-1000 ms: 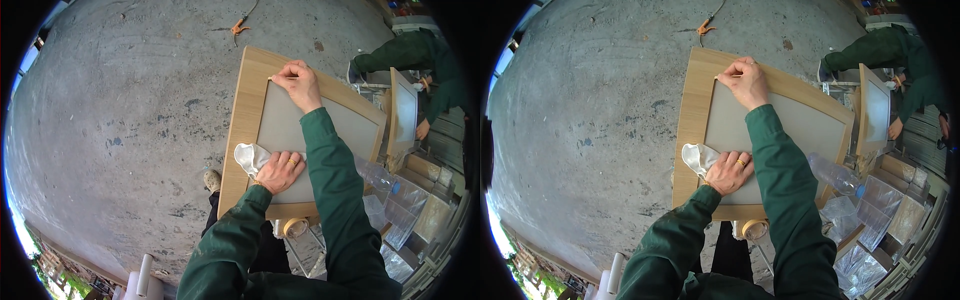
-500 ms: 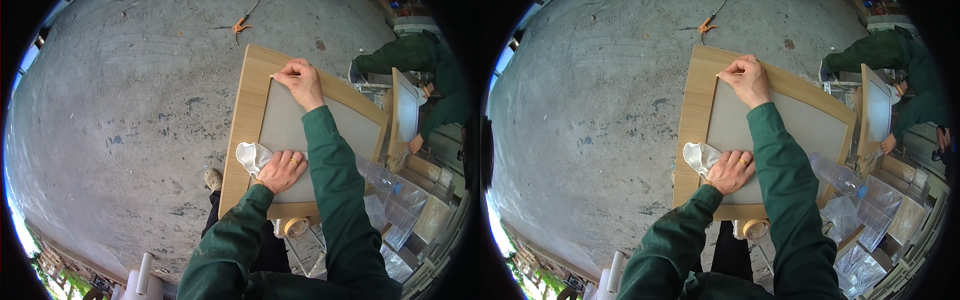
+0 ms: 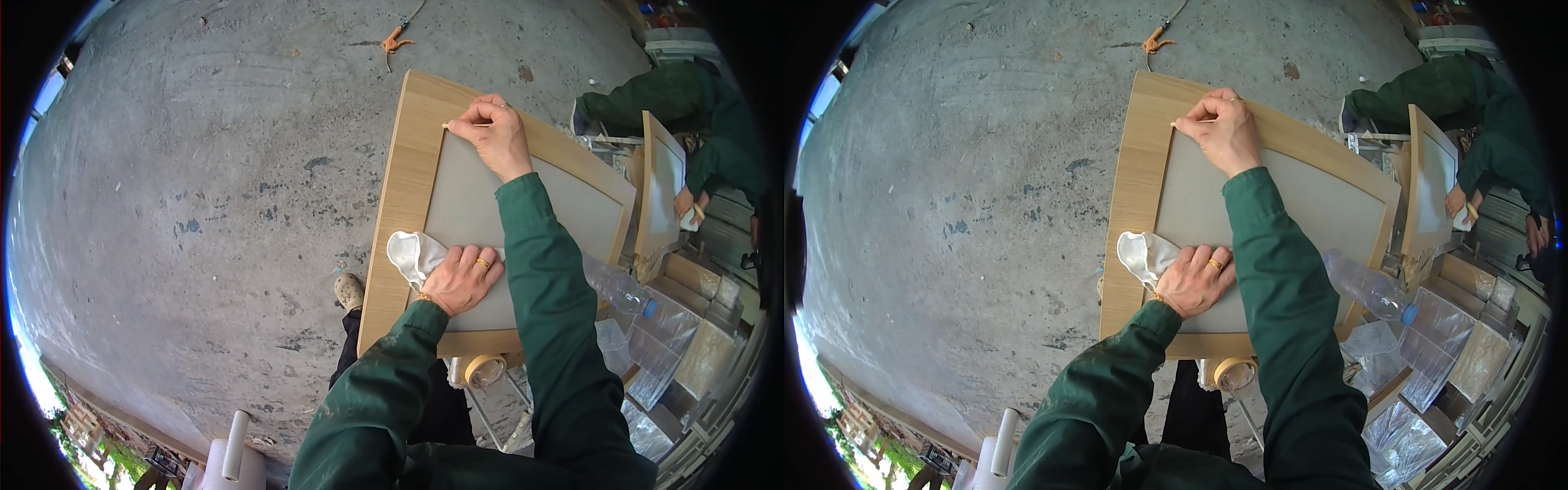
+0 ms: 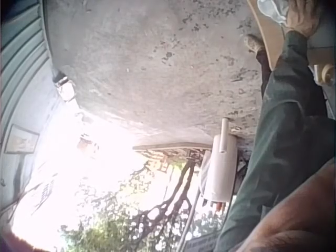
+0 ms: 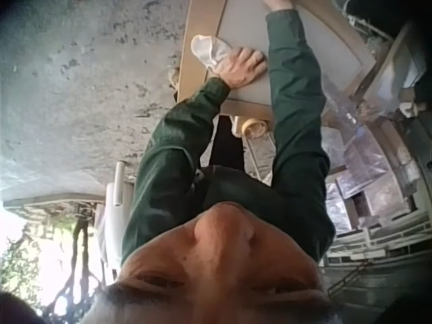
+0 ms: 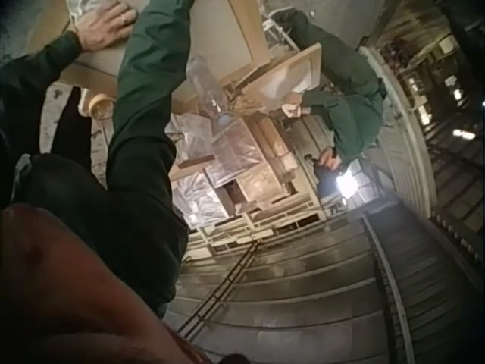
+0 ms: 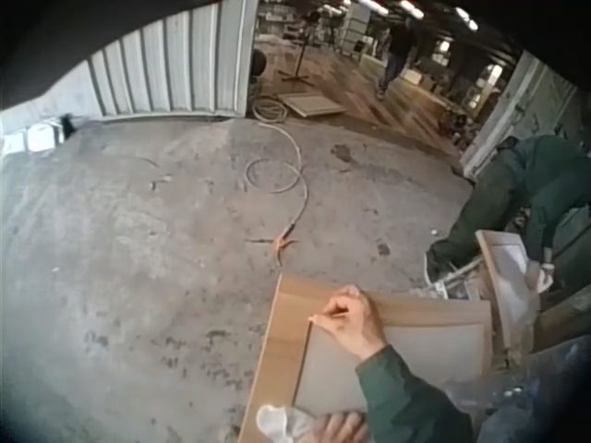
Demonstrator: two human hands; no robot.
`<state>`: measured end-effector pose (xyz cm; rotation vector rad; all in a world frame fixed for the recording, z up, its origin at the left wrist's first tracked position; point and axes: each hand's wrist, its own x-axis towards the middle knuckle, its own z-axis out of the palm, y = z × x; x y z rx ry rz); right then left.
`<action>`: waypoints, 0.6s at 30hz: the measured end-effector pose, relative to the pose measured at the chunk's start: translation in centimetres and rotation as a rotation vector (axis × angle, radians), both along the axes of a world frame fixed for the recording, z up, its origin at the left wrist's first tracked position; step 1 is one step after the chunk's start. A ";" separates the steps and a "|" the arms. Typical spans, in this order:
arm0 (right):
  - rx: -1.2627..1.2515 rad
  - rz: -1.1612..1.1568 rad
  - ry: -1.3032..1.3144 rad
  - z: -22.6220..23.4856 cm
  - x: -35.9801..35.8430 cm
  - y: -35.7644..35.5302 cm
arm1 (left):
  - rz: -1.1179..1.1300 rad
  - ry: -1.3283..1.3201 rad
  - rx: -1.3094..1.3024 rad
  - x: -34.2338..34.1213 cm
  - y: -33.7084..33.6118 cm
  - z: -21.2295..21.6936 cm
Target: Cleaning and finishing wooden cabinet frames using a scraper, cloth, and a fine applicator tool.
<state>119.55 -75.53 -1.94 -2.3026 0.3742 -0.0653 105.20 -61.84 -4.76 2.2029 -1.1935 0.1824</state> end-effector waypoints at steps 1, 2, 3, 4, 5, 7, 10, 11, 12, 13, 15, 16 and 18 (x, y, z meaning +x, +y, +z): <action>0.004 0.005 -0.008 -0.1 0.0 0.0 | 0.000 0.000 0.001 0.0 0.0 0.0; 0.009 0.010 -0.016 -0.2 -0.1 -0.1 | 0.000 -0.001 0.003 -0.1 0.0 -0.1; 0.009 0.010 -0.016 -0.3 -0.1 -0.1 | 0.000 -0.001 0.005 -0.1 0.0 -0.1; 0.014 -0.011 -0.025 -0.3 -0.1 0.0 | 0.001 -0.002 0.005 -0.1 0.0 -0.1; 0.019 -0.032 -0.034 -0.3 -0.1 0.1 | -0.002 -0.006 0.004 -0.1 0.0 -0.1; 0.021 -0.043 -0.046 -0.3 -0.2 0.3 | -0.005 -0.009 0.004 -0.1 0.0 0.0; 0.044 -0.037 -0.033 -0.1 -0.2 0.3 | 0.001 -0.011 -0.007 0.0 0.0 0.0; 0.065 -0.018 -0.009 0.0 -0.2 0.1 | 0.000 -0.014 0.000 0.0 0.0 0.0; 0.067 -0.020 -0.008 -0.1 -0.2 -0.2 | 0.000 -0.017 0.008 0.0 0.0 0.0; 0.083 -0.021 -0.009 0.0 -0.1 -0.4 | 0.000 -0.018 0.006 0.0 0.0 0.0; 0.097 -0.021 -0.010 0.1 -0.1 -0.7 | 0.001 -0.023 0.015 0.0 -0.1 0.0; 0.112 -0.023 -0.012 0.5 -0.3 -0.5 | 0.002 -0.023 0.015 0.0 -0.1 0.0; 0.129 -0.024 -0.014 0.6 -0.3 -0.4 | -0.001 -0.017 0.025 0.0 0.0 -0.1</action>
